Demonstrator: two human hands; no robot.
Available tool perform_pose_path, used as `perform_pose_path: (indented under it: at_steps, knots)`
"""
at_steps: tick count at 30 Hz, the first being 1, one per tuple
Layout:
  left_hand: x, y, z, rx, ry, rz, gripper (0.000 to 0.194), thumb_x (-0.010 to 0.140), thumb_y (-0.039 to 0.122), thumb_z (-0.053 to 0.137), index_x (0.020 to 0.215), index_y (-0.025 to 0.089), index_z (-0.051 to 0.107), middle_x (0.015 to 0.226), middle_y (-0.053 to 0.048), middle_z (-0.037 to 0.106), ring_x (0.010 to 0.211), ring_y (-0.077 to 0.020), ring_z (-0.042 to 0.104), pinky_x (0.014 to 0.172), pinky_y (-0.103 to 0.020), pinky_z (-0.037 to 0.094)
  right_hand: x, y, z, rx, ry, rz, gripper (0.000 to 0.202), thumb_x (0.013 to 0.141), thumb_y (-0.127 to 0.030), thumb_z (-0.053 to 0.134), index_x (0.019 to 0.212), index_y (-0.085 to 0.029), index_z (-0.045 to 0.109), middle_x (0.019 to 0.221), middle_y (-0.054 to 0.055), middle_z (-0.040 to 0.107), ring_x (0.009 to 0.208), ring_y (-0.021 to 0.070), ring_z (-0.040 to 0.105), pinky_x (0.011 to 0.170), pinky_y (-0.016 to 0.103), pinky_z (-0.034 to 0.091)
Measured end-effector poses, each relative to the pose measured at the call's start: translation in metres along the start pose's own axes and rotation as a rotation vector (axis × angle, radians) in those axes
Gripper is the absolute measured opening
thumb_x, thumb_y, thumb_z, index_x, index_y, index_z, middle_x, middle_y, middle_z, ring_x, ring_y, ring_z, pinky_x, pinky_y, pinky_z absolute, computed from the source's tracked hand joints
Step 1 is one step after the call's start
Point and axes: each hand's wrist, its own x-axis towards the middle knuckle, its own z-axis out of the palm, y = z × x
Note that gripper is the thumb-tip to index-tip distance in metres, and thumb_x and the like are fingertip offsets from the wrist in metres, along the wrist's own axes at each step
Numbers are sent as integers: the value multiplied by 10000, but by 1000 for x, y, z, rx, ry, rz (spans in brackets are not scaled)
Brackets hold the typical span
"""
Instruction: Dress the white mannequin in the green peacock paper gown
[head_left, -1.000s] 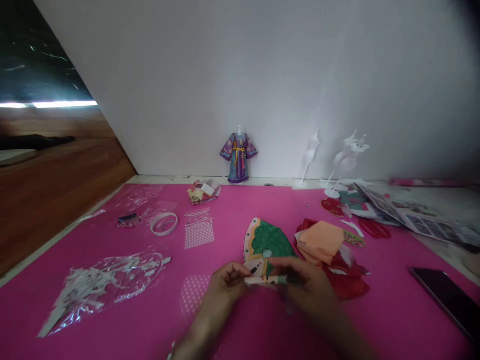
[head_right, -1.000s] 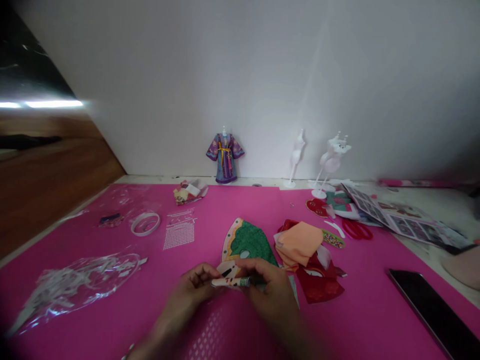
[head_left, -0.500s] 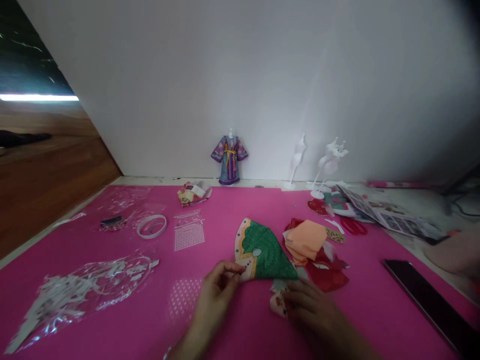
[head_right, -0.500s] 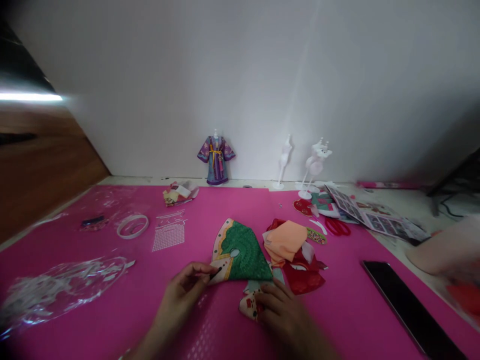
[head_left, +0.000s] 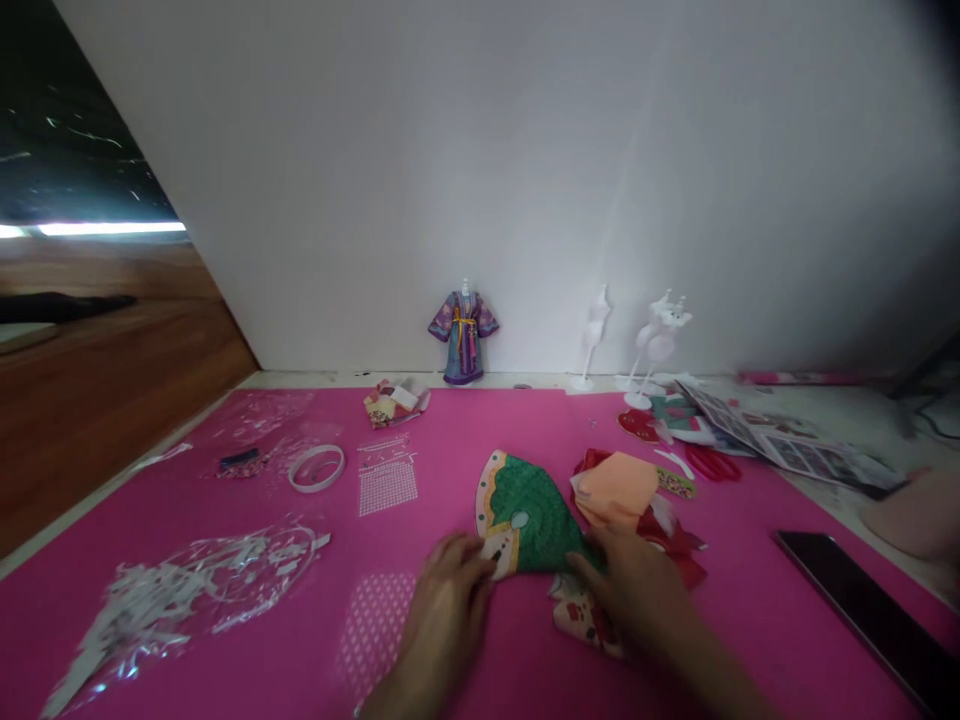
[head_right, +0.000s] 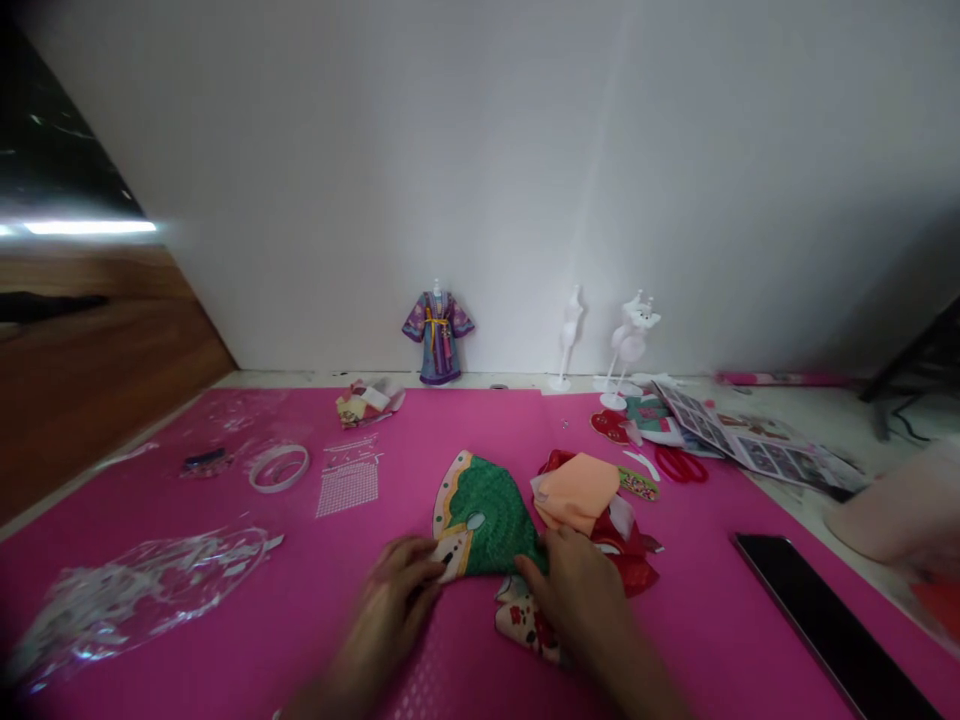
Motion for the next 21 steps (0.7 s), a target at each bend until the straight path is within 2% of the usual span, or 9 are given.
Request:
perform_pose_path:
  at_steps: [3, 6, 9, 12, 14, 16, 18, 21]
  knots:
    - [2, 9, -5, 5, -28, -23, 127, 820, 222, 603, 746, 224, 706, 935, -86, 684, 931, -276, 586, 830, -404, 419, 13, -5, 0, 79, 45, -65, 86, 786, -211, 563, 714, -186, 604, 805, 85, 644, 777, 266, 596, 638, 332, 355]
    - [2, 17, -8, -59, 5, -84, 183, 831, 313, 615, 691, 212, 676, 743, -61, 661, 770, -237, 579, 741, -344, 392, 24, -15, -8, 559, 58, -55, 105, 744, -249, 616, 667, -203, 562, 685, 8, 579, 687, 193, 516, 632, 296, 338]
    - [3, 18, -8, -332, 64, -249, 267, 860, 428, 582, 732, 206, 658, 676, -22, 621, 670, -192, 553, 641, -282, 372, 32, -31, -17, 1090, -72, -9, 148, 734, -302, 604, 642, -211, 533, 564, -40, 521, 554, 147, 471, 564, 267, 345]
    - [5, 12, -6, -659, 98, -407, 361, 830, 532, 590, 720, 191, 626, 638, 8, 592, 640, -172, 543, 605, -261, 383, 38, -49, -25, 1353, -193, 27, 130, 715, -346, 557, 692, -220, 539, 544, -36, 544, 504, 150, 509, 516, 264, 395]
    - [7, 9, -5, -899, 5, -471, 417, 839, 576, 552, 763, 178, 651, 693, -21, 647, 698, -197, 595, 662, -287, 435, 40, -59, -26, 1478, -224, 64, 141, 681, -356, 556, 732, -224, 554, 594, -12, 594, 546, 168, 563, 525, 270, 436]
    - [8, 10, -4, -1208, -171, -512, 530, 879, 620, 437, 892, 154, 689, 797, -83, 707, 803, -244, 654, 760, -345, 475, 40, -66, -25, 1558, -241, 100, 167, 659, -365, 557, 754, -229, 566, 640, 4, 629, 584, 181, 595, 535, 273, 462]
    - [8, 14, -6, -1490, -285, -494, 596, 896, 626, 389, 1030, 128, 688, 909, -133, 730, 928, -287, 668, 872, -405, 469, 39, -70, -20, 1609, -265, 131, 154, 632, -348, 589, 728, -231, 560, 620, -11, 622, 556, 170, 585, 514, 265, 461]
    - [9, 20, -11, -1584, -205, -415, 410, 874, 461, 574, 1095, 132, 679, 1016, -137, 733, 1028, -305, 654, 974, -438, 427, 38, -71, -12, 1637, -279, 154, 220, 565, -253, 703, 684, -224, 519, 549, -64, 558, 477, 116, 522, 472, 222, 424]
